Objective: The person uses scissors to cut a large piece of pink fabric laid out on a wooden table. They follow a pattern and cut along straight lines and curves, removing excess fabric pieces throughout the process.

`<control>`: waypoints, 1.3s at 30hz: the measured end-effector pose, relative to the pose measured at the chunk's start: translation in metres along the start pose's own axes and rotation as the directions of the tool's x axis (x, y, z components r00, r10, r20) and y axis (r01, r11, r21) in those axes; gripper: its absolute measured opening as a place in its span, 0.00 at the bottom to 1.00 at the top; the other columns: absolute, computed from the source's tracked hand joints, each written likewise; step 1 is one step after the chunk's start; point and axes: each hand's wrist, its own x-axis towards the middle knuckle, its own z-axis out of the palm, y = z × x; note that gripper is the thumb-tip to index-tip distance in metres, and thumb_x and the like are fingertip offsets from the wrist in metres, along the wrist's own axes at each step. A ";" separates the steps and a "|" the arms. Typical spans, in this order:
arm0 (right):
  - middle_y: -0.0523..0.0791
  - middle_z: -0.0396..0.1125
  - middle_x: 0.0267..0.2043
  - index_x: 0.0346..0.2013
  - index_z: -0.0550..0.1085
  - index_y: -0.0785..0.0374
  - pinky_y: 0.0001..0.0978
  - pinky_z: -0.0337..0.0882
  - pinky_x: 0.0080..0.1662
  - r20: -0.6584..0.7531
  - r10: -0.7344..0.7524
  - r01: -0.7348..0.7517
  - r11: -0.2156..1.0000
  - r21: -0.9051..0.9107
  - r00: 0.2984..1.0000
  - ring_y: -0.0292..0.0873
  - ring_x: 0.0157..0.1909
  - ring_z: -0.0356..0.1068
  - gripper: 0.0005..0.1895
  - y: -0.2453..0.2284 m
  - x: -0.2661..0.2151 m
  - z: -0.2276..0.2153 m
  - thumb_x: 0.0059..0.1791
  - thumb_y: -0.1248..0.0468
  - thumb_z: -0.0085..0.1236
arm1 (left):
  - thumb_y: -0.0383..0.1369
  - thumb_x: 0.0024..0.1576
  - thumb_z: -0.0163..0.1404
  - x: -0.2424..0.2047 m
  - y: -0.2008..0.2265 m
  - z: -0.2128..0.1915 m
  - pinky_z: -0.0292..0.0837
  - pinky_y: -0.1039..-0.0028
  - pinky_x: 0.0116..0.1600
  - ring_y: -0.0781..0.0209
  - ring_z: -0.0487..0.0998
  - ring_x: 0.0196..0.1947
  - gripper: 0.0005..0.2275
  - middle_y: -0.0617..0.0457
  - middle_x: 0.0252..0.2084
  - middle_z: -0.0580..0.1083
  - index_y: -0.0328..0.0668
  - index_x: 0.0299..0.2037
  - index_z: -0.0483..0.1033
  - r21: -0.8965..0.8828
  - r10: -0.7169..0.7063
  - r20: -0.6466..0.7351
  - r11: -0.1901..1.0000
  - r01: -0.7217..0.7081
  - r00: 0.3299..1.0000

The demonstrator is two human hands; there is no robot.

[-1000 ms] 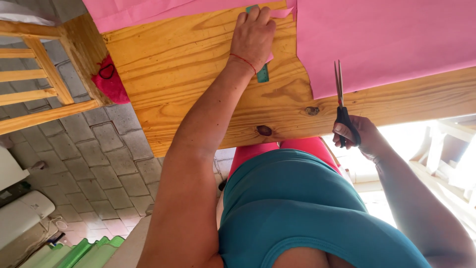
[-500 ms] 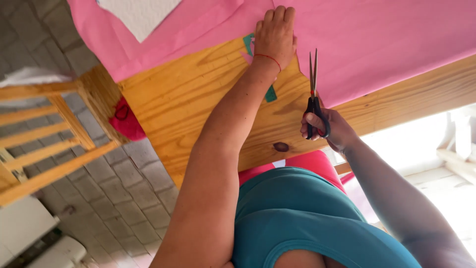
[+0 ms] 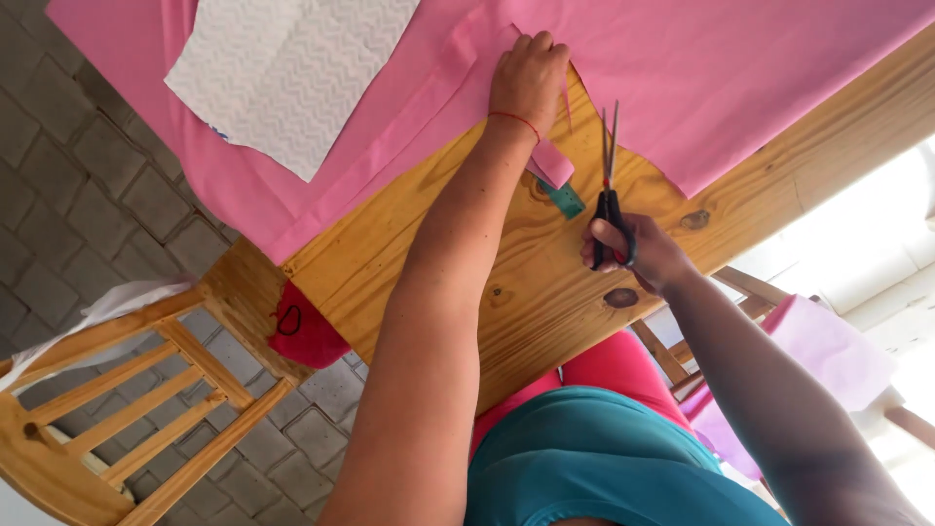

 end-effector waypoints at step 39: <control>0.58 0.80 0.28 0.42 0.83 0.73 0.36 0.82 0.25 -0.550 0.148 0.119 0.900 0.419 0.822 0.56 0.28 0.86 0.33 -0.054 0.118 0.156 0.61 0.40 0.71 | 0.38 0.63 0.65 0.038 -0.085 -0.020 0.85 0.61 0.45 0.50 0.87 0.41 0.06 0.59 0.36 0.72 0.61 0.39 0.79 -0.667 0.410 0.076 0.698 -0.260 0.909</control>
